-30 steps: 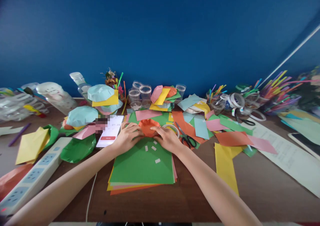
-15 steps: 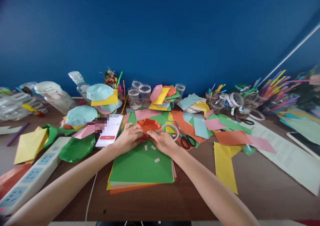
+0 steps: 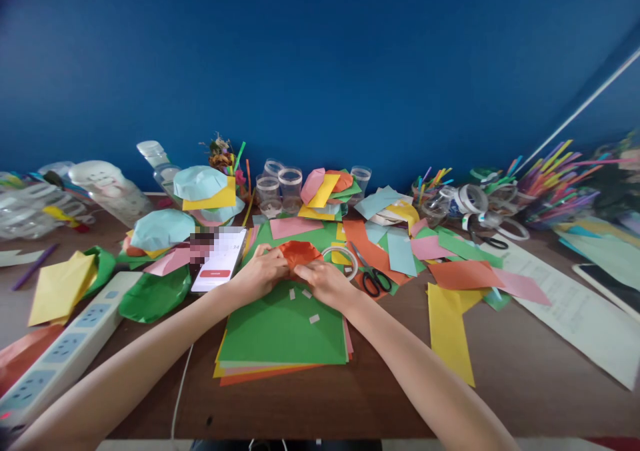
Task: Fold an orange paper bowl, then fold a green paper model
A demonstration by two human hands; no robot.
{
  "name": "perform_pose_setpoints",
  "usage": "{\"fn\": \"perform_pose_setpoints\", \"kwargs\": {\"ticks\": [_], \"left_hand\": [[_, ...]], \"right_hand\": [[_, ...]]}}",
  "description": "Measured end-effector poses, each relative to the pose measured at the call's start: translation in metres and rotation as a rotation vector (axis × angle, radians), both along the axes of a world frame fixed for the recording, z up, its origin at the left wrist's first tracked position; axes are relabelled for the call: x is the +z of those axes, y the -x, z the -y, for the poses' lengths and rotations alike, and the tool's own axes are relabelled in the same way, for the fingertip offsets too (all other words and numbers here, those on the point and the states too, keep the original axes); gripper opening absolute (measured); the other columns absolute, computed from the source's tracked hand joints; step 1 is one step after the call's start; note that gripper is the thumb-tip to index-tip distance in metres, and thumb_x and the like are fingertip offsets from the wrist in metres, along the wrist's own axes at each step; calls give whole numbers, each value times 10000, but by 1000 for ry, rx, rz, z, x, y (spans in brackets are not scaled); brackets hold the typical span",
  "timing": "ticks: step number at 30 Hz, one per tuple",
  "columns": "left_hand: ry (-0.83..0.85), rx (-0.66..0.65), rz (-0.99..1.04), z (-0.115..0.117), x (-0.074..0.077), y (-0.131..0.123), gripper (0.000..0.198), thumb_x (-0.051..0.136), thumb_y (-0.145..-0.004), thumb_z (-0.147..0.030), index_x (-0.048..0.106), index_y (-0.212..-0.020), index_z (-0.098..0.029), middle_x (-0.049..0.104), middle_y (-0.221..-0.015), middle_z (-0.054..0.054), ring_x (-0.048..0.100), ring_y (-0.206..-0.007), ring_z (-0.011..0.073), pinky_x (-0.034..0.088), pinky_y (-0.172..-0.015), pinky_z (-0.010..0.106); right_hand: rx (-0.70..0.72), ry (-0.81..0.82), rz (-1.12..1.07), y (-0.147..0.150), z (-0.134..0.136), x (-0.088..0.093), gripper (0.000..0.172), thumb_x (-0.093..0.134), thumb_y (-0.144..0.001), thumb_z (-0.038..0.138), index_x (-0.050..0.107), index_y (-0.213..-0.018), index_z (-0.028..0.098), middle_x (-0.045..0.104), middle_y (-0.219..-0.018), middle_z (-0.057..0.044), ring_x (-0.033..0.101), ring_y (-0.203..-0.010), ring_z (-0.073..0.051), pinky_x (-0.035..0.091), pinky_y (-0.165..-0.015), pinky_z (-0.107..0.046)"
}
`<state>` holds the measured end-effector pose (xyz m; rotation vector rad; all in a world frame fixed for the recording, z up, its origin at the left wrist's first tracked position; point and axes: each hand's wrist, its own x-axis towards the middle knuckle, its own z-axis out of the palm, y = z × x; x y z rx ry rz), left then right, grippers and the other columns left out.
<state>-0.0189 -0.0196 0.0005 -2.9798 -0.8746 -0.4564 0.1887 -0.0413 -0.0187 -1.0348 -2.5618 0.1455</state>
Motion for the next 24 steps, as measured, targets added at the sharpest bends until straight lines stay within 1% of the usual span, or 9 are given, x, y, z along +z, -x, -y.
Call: {"fn": "perform_pose_setpoints", "kwargs": {"ticks": [2, 5, 7, 10, 12, 14, 18, 21, 24], "left_hand": [[7, 1, 4, 0, 0, 1, 241, 448, -785, -20, 608, -820, -196, 617, -751, 16, 509, -877, 190, 246, -836, 383], [16, 19, 28, 2, -2, 2, 242, 428, -795, -22, 592, -847, -192, 614, -803, 20, 511, -885, 180, 264, -835, 367], [3, 30, 31, 3, -3, 3, 254, 409, -789, -8, 578, -872, -179, 608, -860, 32, 512, -904, 174, 278, -847, 357], [-53, 44, 4, 4, -4, 4, 313, 393, -756, 26, 564, -932, -169, 597, -959, 56, 502, -984, 189, 287, -876, 364], [-90, 74, -8, 3, -5, 4, 337, 386, -747, 36, 560, -947, -172, 590, -1007, 64, 494, -1026, 201, 293, -885, 377], [-128, 136, -6, 4, -4, 4, 323, 380, -759, 28, 562, -932, -175, 578, -1069, 75, 479, -1069, 218, 295, -898, 398], [-191, 273, 28, 10, 1, 2, 310, 366, -784, 10, 565, -943, -166, 523, -1207, 104, 439, -1138, 251, 277, -930, 441], [-162, 244, 71, 18, 4, -3, 328, 381, -778, 5, 555, -994, -168, 526, -1208, 96, 458, -1120, 238, 282, -934, 427], [-131, 166, 88, 26, 2, -10, 257, 395, -834, -71, 555, -1013, -162, 567, -1130, 91, 499, -1057, 218, 277, -947, 410]], "right_hand": [[-5, 10, -28, 1, 1, 1, 276, 474, -764, 8, 573, -947, 189, 617, -715, -22, 585, -697, -157, 382, -588, -217], [-15, 12, -156, 1, 3, 4, 175, 539, -813, 145, 577, -973, 203, 669, -822, -33, 621, -755, -163, 425, -649, -229], [-49, 2, -249, 0, 4, 8, 179, 553, -820, 210, 573, -998, 206, 683, -885, -37, 633, -775, -160, 445, -677, -235], [-115, -33, -304, -6, 2, 13, 190, 537, -816, 198, 580, -1000, 212, 687, -901, -34, 634, -774, -156, 457, -701, -248], [-136, -66, -286, -11, -1, 14, 194, 538, -798, 183, 590, -983, 215, 687, -878, -34, 627, -787, -166, 457, -735, -273], [-124, -91, -253, -16, -3, 13, 215, 544, -774, 168, 592, -979, 209, 683, -853, -39, 619, -808, -179, 453, -766, -300], [-35, -154, -189, -18, -6, 11, 288, 537, -718, 117, 586, -992, 191, 671, -907, -65, 606, -871, -197, 441, -807, -335], [10, -203, -139, -17, -8, 9, 255, 521, -730, 100, 592, -961, 183, 672, -890, -73, 599, -905, -200, 425, -827, -345], [-6, -195, -106, -17, -10, 8, 202, 487, -791, 100, 589, -947, 179, 673, -833, -65, 607, -840, -183, 423, -800, -325]]}}
